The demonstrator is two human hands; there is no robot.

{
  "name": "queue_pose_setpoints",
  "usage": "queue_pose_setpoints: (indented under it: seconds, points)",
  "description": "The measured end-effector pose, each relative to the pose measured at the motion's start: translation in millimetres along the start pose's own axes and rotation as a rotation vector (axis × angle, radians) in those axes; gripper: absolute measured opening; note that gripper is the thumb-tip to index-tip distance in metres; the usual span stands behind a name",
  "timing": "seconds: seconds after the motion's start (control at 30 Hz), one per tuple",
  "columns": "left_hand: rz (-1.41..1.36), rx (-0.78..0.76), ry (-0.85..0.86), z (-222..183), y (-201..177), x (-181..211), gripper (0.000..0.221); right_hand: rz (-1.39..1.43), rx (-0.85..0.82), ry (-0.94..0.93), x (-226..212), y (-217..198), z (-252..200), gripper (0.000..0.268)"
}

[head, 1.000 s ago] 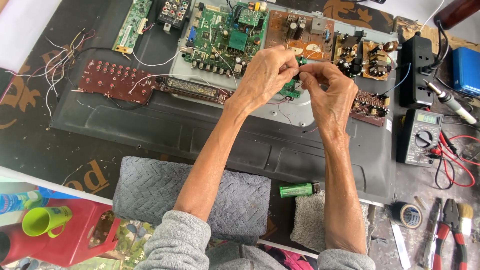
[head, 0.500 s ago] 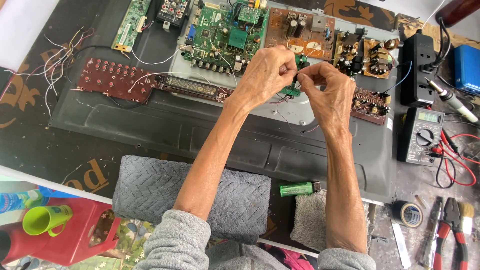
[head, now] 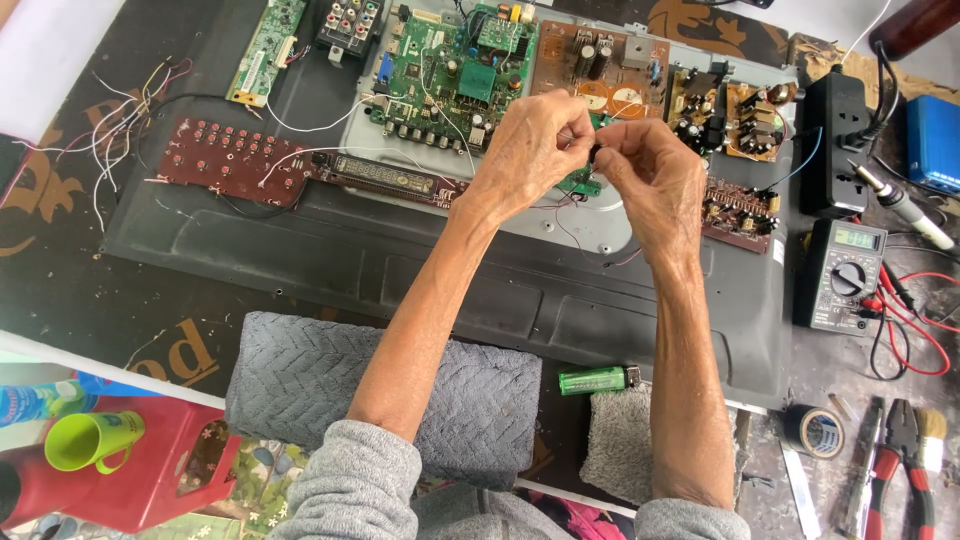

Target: Managing and connecting wires on a television circuit board, including stripping and taping.

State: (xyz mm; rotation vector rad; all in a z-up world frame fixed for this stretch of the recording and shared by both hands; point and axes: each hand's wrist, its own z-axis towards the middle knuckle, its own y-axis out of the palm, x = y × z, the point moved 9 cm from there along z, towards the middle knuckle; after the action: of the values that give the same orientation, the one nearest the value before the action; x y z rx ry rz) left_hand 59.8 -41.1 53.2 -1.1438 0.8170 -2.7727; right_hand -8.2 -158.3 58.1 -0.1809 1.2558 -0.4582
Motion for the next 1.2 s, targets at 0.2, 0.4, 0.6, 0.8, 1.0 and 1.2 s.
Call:
queue_pose_setpoints:
  seconds: [0.2, 0.4, 0.6, 0.8, 1.0, 1.2]
  points:
    - [-0.053, 0.015, -0.042, -0.1, -4.8, -0.8, 0.025, 0.084, -0.039, -0.015, 4.6, 8.1, 1.7, 0.031]
    - [-0.103, 0.029, -0.089, 0.1, -4.9, -8.6, 0.024, 0.009, -0.013, 0.029, 8.9, 18.2, -0.1, 0.029]
    - [-0.155, -0.001, -0.146, -0.1, -8.3, -9.3, 0.021, 0.044, 0.068, 0.017, -1.2, 15.7, -1.6, 0.033]
    - [-0.21, -0.003, -0.25, -0.7, -6.4, -20.0, 0.019, -0.198, 0.171, -0.246, -16.6, 9.5, -6.2, 0.031]
    - [-0.265, -0.021, -0.307, -1.6, -7.4, -29.0, 0.017, -0.315, 0.227, -0.41, -27.0, 7.5, -11.7, 0.024]
    - [-0.36, -0.029, -0.297, -0.2, -9.1, -25.2, 0.014, -0.397, 0.239, -0.601, -34.5, 11.5, -19.7, 0.03]
